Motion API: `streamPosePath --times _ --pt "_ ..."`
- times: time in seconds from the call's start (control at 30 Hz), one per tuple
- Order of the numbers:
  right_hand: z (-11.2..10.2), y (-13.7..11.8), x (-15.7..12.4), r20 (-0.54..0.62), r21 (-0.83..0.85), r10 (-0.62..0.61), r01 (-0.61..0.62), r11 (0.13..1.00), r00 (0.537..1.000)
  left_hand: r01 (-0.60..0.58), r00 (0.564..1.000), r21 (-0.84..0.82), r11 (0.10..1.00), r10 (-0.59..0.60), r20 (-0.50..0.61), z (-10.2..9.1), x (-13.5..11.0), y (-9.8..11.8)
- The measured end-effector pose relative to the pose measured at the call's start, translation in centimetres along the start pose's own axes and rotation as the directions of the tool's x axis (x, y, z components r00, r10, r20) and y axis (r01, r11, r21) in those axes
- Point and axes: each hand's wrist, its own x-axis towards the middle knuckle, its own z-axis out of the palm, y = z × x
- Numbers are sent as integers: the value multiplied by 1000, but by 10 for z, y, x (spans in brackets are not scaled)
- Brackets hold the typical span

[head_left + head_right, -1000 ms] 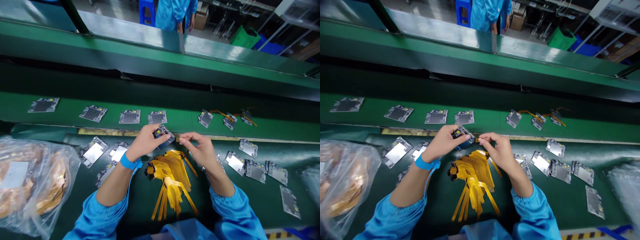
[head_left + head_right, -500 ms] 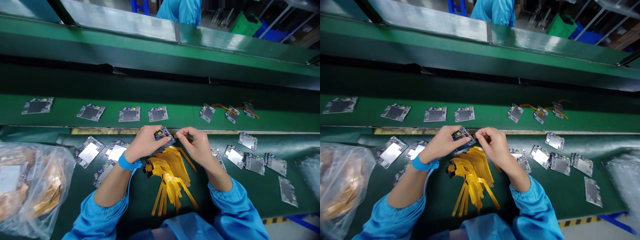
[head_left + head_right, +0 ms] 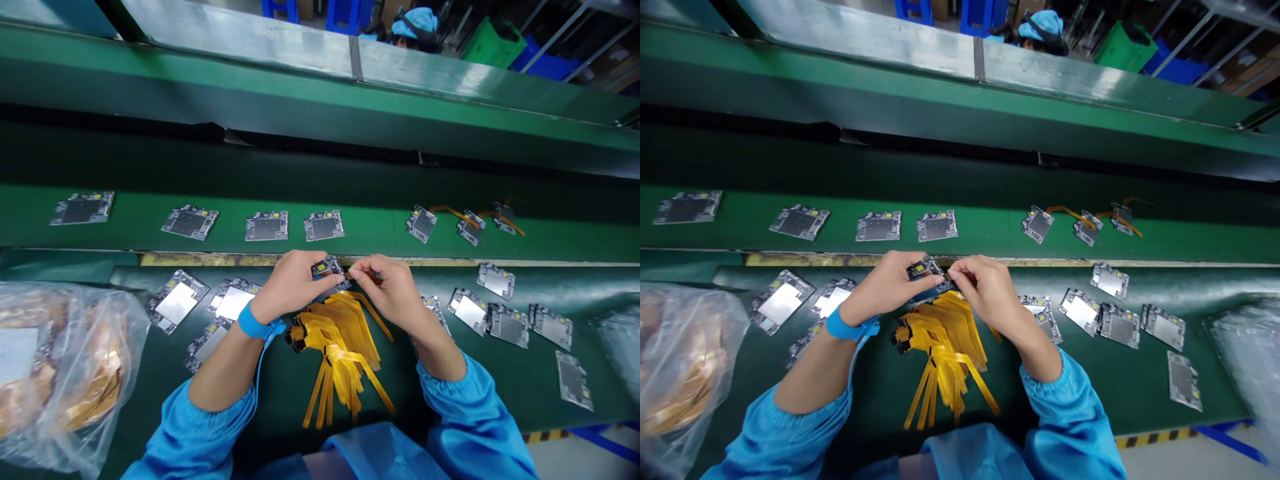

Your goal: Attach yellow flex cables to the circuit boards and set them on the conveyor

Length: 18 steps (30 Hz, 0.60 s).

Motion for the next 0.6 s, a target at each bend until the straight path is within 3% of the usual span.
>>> streamPosePath --times 0.3,0.6 --pt "0 3 -1 21 38 26 -27 999 999 16 1000 34 999 -16 -5 3 1 -1" --pt "1 3 1 34 78 57 -59 995 998 78 992 84 993 -69 -106 10 1 4"
